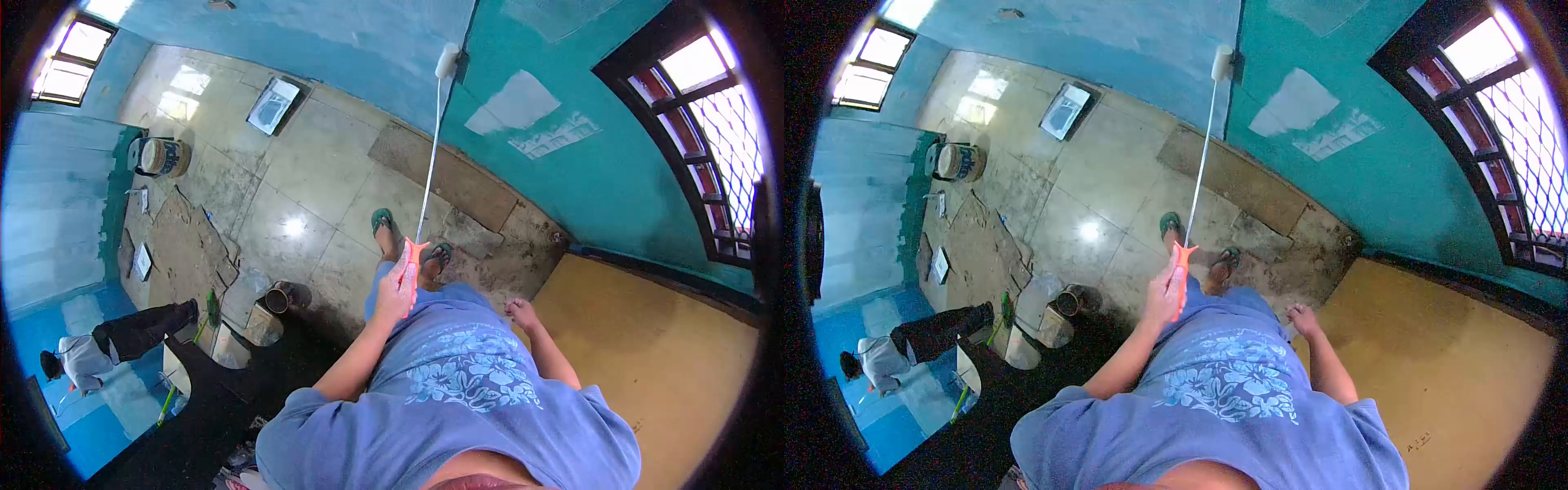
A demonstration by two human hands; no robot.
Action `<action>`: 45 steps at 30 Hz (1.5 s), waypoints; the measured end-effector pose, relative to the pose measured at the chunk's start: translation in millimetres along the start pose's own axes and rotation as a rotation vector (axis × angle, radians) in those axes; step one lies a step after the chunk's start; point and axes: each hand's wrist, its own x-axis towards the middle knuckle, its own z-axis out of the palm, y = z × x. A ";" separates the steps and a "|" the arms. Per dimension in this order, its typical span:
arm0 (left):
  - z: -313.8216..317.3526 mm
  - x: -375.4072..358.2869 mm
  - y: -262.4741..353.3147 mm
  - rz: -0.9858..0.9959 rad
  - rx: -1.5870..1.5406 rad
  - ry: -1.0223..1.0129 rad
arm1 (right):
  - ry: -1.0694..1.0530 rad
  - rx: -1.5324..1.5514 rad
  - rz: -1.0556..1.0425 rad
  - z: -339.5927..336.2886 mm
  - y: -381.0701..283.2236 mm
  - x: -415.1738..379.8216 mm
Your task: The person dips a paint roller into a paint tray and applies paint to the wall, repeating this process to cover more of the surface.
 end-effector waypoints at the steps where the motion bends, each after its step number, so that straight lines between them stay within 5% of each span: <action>1: -0.8 0.3 0.2 -0.002 0.001 0.004 | -0.007 -0.020 -0.001 -1.0 -0.6 0.3; 9: -7.4 78.9 31.5 0.017 -0.295 0.136 | -0.030 0.057 -0.050 4.2 11.5 5.4; 19: 5.7 -10.7 31.3 -0.026 -0.174 -0.003 | 0.028 0.010 0.040 0.8 13.2 -5.7; 26: -30.2 107.0 59.6 0.067 -0.365 0.228 | -0.015 0.048 0.024 -2.3 16.3 -8.4; 30: -37.1 108.5 89.3 0.083 -0.403 0.279 | -0.005 0.080 0.041 -3.9 21.9 -2.3; 39: 5.5 -20.2 50.4 -0.038 -0.312 -0.029 | -0.027 0.088 0.028 -14.7 35.0 8.2; 45: -11.9 72.3 16.9 -0.011 -0.321 0.079 | -0.013 -0.020 0.026 -22.7 6.5 -3.9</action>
